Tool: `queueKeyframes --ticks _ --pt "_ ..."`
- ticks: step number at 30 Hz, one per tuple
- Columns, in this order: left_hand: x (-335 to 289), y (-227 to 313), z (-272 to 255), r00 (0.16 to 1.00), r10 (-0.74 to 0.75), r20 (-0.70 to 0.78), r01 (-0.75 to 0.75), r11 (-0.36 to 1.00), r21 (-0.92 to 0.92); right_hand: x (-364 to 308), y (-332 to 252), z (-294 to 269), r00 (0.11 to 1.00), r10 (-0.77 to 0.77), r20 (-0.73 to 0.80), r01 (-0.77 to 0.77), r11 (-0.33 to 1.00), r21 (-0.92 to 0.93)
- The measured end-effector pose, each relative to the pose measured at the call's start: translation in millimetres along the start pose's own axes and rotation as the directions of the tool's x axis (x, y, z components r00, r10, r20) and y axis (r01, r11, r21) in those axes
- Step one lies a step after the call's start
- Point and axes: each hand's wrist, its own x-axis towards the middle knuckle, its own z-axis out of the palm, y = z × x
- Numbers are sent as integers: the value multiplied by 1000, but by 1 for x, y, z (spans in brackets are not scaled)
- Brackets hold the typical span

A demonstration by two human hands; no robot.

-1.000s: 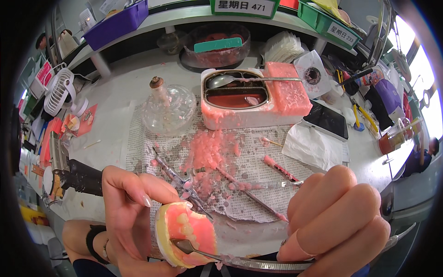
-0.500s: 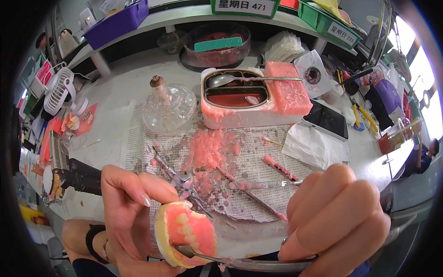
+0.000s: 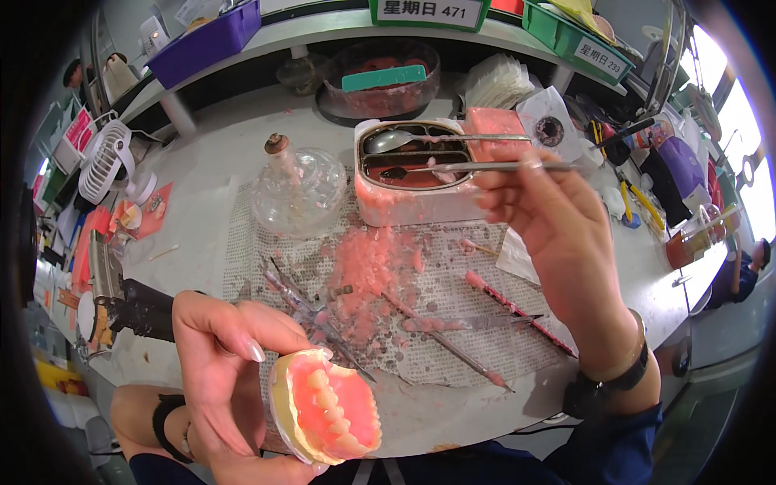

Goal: Applying and shaping pink wax onto a dental prosthesis model using a heated spatula in a laboratory setting.

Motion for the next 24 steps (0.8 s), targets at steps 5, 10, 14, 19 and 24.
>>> queueKeyframes --ticks 5,10,14,19,24 --pt "2 2 -2 1000 14 5 -14 998 58 -37 -28 4 988 -108 106 83 974 212" --pt "3 1 -6 997 50 57 -61 975 214 -58 -33 14 900 -257 352 248 966 69" --pt "1 0 1 1000 13 10 -14 988 151 -67 -29 15 795 -486 364 516 856 16" --pt "1 3 6 999 -40 -23 40 999 -7 -76 -46 19 781 -502 372 553 832 -39" --pt "0 -1 -1 999 -42 -1 42 997 -64 -71 -40 9 618 -607 500 690 724 27"
